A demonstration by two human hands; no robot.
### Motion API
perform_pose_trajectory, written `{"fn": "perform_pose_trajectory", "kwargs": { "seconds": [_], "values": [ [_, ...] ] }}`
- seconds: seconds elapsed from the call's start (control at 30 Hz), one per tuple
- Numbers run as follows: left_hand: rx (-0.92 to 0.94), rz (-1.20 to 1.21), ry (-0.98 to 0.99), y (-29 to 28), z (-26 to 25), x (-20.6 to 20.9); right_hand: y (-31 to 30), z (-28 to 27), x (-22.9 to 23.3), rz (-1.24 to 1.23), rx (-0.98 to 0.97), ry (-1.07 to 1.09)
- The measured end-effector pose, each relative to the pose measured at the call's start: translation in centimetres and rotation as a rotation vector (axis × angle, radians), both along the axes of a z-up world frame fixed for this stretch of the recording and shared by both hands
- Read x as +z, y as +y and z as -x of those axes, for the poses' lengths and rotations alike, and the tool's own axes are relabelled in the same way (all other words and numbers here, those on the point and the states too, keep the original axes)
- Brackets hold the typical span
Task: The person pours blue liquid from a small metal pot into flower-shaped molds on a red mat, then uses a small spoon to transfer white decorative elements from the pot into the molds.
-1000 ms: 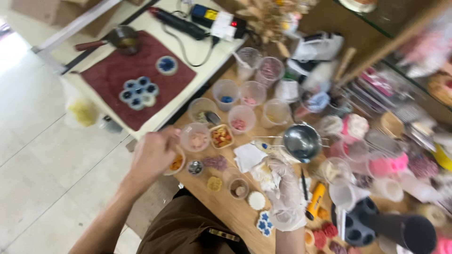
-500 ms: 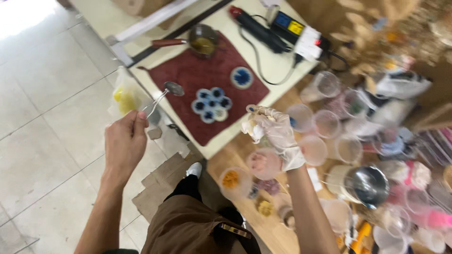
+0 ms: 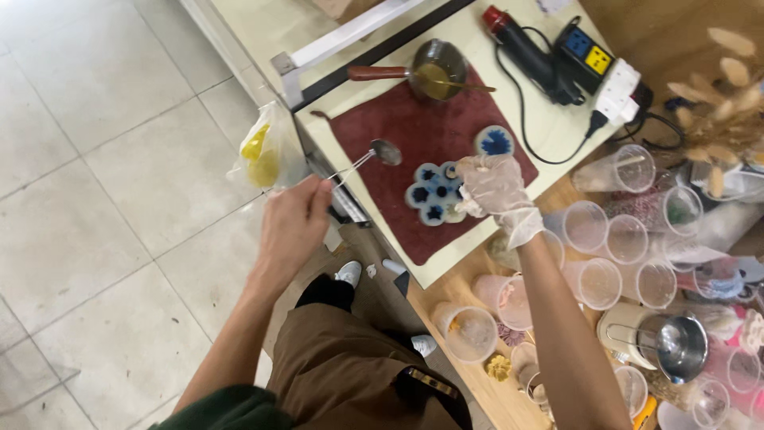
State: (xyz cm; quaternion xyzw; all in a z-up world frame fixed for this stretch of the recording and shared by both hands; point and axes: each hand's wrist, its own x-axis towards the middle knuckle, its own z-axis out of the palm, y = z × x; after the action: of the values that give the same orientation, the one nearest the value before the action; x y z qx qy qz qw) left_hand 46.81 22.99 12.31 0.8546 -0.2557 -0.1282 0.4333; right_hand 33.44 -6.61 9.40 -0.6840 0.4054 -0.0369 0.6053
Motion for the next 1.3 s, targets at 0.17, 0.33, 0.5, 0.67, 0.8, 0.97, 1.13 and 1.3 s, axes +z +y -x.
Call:
{"fn": "perform_pose_trajectory", "kwargs": {
  "seconds": [0.17,0.33,0.5,0.67,0.8,0.97,1.13,1.3],
  "values": [
    [-0.001,0.060,0.119,-1.1,-0.8,-0.2,-2.0,-2.8,-1.7,0.172,0.226,0.071],
    [-0.022,0.199,-0.040,-1.7,-1.2,-0.2,-1.3,-4.1,-0.6,0.202,0.201,0.187],
    [-0.072,0.153,0.003,-2.5,-1.6,-0.2,-0.1,-5.2,0.7,0.225,0.147,0.253],
    [-0.077,0.165,-0.022,-2.8,-1.7,-0.3,0.0,-5.9,0.1,0.269,0.155,0.330],
    [-0.079,0.157,-0.013,-2.9,-1.8,-0.6,-0.5,-5.6,-0.6,0.306,0.175,0.322],
    [-0.073,0.166,-0.036,-2.9,-1.7,-0.6,-2.3,-5.4,-2.5,0.397,0.327,0.456],
    [-0.083,0.117,0.006,-3.0,-1.7,-0.3,-2.2,-5.3,-0.8,0.596,0.535,0.456],
    [-0.068,0.095,0.030,-3.2,-1.6,-0.1,0.9,-5.7,5.6,0.287,0.336,0.508]
  ]
}}
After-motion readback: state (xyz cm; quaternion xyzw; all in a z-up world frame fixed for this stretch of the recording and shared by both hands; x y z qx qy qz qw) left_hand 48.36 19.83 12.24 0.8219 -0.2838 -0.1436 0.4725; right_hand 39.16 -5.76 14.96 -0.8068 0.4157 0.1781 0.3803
